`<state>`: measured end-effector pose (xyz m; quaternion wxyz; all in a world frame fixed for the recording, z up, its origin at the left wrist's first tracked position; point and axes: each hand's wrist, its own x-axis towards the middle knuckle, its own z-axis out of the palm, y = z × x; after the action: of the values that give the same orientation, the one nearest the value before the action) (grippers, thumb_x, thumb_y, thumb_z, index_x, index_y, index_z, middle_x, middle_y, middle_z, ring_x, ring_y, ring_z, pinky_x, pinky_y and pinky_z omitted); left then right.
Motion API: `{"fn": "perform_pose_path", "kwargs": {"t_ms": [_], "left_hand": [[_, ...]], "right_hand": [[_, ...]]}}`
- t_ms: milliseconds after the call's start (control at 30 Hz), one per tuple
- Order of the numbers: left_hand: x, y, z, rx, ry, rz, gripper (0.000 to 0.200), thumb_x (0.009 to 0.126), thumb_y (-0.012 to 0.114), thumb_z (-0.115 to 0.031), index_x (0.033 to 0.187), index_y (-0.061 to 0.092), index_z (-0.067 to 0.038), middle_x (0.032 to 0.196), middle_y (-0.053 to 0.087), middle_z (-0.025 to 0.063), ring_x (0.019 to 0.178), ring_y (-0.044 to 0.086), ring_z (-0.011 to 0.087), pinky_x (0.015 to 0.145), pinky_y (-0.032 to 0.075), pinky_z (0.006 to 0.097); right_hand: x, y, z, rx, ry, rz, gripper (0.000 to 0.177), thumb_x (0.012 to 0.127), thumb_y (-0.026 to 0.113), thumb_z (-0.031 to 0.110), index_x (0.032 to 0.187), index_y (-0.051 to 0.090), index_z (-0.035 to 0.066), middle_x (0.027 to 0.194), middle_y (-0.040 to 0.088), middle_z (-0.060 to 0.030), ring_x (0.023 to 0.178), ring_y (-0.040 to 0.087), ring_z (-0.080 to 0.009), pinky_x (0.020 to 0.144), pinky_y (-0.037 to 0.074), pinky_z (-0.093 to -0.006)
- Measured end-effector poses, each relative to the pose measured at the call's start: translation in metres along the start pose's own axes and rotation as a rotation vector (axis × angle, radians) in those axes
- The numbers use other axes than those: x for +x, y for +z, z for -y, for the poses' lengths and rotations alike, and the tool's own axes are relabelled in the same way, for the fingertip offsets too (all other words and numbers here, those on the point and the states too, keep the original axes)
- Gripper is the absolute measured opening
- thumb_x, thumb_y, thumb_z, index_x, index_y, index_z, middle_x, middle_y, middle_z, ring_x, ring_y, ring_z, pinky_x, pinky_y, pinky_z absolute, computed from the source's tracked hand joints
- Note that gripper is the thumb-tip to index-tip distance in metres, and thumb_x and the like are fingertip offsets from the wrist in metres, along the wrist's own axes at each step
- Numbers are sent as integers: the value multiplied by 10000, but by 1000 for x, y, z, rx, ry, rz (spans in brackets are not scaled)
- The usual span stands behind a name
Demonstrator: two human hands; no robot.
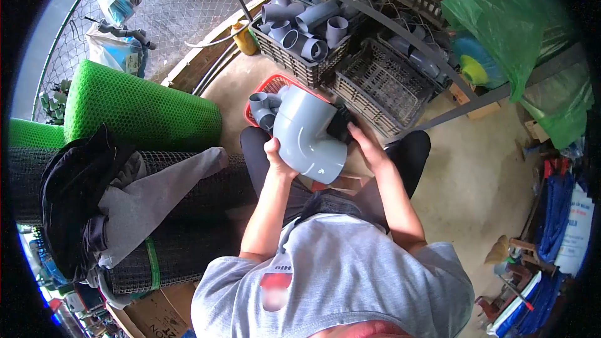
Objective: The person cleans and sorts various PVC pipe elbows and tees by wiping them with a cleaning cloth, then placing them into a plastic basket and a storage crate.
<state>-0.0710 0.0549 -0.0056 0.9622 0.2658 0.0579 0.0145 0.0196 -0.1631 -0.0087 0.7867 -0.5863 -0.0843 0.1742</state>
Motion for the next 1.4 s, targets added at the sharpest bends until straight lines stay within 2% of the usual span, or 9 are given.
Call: {"fn": "perform_pose_path", "kwargs": {"t_ms": [67, 333, 400, 467, 600, 800, 1033, 1167, 1400], "left_hand": [[2, -17, 5, 16, -56, -24, 1088, 693, 789, -536, 1566, 370, -40, 1448, 562, 193, 1295, 578, 355, 1079, 495, 506], [-3, -14, -15, 450, -187, -34, 1023, 734, 795, -509, 1519, 407, 20, 1373, 607, 223, 1223, 633, 337, 1057, 515, 467], [-3, -22, -11, 528, -180, -51, 972, 798, 768, -535, 1519, 412, 12, 1370, 615, 203, 1229, 634, 319, 1070, 502, 461], [-2, -11, -4, 394, -201, -291, 876, 893, 664, -599, 1507, 444, -13, 1374, 624, 176, 1227, 640, 302, 1072, 503, 458], [4, 23, 23, 160, -148, -245, 794, 995, 443, -651, 1516, 470, -53, 1443, 596, 166, 1245, 638, 304, 1099, 486, 452], [6, 52, 37, 498, 217, -237, 779, 994, 489, -539, 1613, 321, -97, 1608, 421, 148, 1451, 445, 310, 1222, 325, 422], [28, 35, 15, 435, 377, -117, 738, 1000, 501, -421, 1627, 299, -90, 1613, 392, 178, 1458, 421, 325, 1234, 298, 421], [6, 77, 4, 891, 545, -158, 775, 947, 626, -326, 1596, 349, -3, 1609, 417, 186, 1497, 377, 297, 1245, 244, 400], [12, 92, -4, 413, 556, -218, 833, 961, 550, -487, 1593, 339, 12, 1588, 420, 194, 1440, 441, 289, 1200, 323, 383]], "right_hand": [[6, -16, -36, 142, 159, 207, 440, 1048, 572, 231, 1423, 545, 2, 1288, 620, -59, 1186, 573, -158, 1046, 449, -315], [-6, -13, 26, 745, -5, -278, 338, 957, 554, 173, 1269, 630, 65, 1197, 685, -124, 1104, 668, -235, 981, 529, -397], [-24, -6, 42, 640, -83, -263, 317, 935, 568, 162, 1216, 620, 26, 1222, 678, -138, 1143, 664, -262, 1016, 515, -405], [-36, 0, 50, -301, -391, 12, 296, 906, 591, 156, 1157, 598, -1, 1294, 644, -216, 1236, 616, -358, 1103, 454, -465], [-37, 57, 35, -838, -734, 199, 284, 947, 661, 226, 1056, 569, -20, 1338, 565, -343, 1372, 465, -525, 1200, 276, -612], [-16, 68, 49, -432, -441, -116, 558, 1033, 527, 168, 1524, 390, -62, 1380, 569, -246, 1356, 522, -410, 1156, 361, -498], [-37, 79, 46, -1134, -990, 210, 507, 963, 491, 239, 1440, 618, 121, 1432, 562, -225, 1440, 438, -410, 1215, 260, -582], [-12, 72, 56, -598, -790, 23, 547, 1041, 384, 254, 1459, 499, -81, 1488, 512, -274, 1414, 459, -443, 1167, 374, -493], [-49, 79, 49, -881, -890, 46, 593, 1002, 411, 199, 1491, 428, -136, 1373, 479, -412, 1289, 489, -567, 1130, 379, -570]]}}
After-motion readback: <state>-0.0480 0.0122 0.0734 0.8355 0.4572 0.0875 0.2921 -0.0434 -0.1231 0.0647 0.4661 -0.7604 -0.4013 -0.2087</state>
